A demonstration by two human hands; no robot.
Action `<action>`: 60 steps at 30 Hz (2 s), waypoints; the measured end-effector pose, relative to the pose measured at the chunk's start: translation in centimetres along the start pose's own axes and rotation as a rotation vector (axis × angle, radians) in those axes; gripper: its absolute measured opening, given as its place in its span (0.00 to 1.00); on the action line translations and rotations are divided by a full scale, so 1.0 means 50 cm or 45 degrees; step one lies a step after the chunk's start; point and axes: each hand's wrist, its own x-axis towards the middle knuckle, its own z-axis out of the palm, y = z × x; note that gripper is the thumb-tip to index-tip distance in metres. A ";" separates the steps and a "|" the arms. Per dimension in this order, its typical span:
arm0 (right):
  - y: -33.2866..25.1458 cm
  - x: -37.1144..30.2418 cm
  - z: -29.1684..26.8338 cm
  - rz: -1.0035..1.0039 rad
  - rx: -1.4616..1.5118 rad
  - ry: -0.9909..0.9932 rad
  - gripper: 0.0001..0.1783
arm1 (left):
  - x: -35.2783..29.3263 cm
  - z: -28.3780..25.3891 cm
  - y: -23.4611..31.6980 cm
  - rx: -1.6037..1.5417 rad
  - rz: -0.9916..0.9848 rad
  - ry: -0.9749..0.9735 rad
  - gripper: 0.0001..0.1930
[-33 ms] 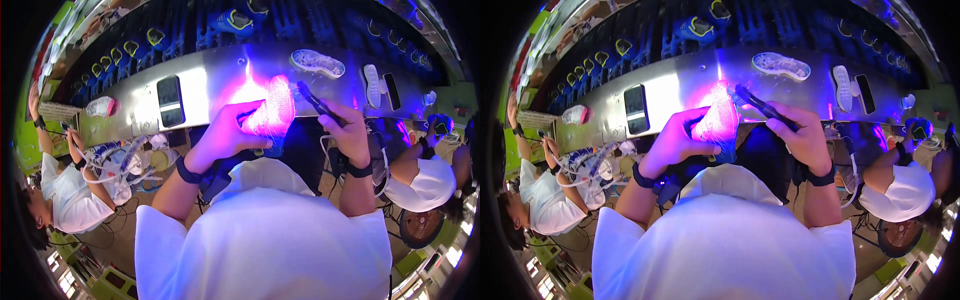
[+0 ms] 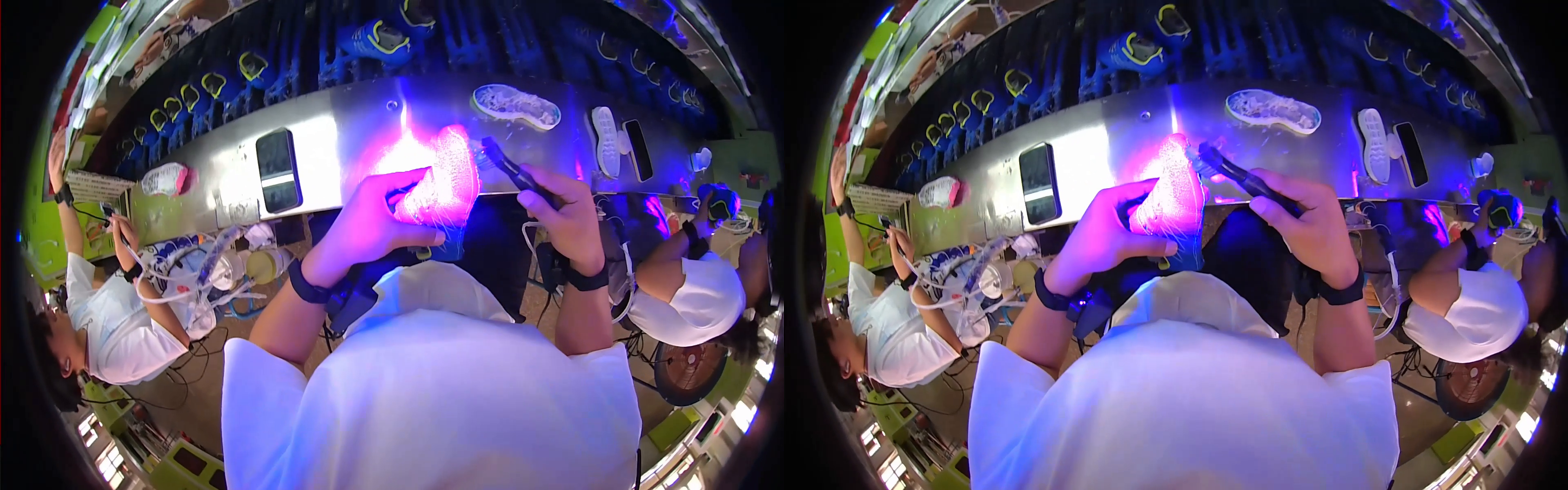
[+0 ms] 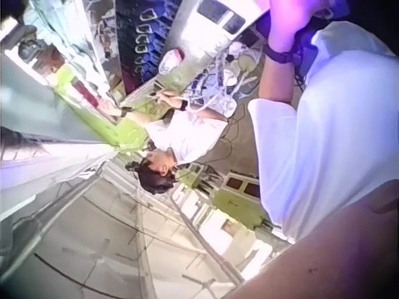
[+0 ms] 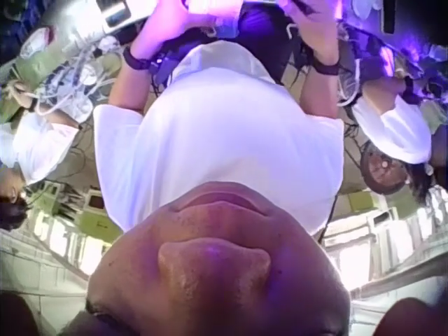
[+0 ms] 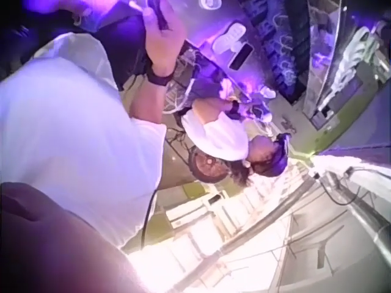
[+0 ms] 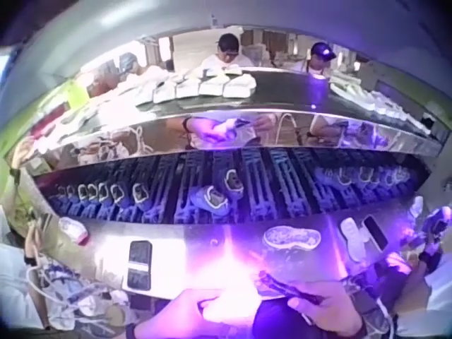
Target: Applying adhesive or primer to shoe components using a brush under a UV light.
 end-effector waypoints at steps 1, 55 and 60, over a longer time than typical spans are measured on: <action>-0.003 0.001 -0.008 -0.005 -0.082 -0.033 0.20 | 0.003 0.001 0.006 -0.017 -0.021 -0.018 0.42; -0.072 -0.051 -0.017 -0.288 -0.655 -0.068 0.22 | -0.035 0.022 0.009 -1.261 -0.432 0.222 0.23; -0.101 -0.024 0.007 -0.260 -0.660 -0.131 0.23 | -0.044 -0.005 -0.044 -1.553 -0.468 0.046 0.25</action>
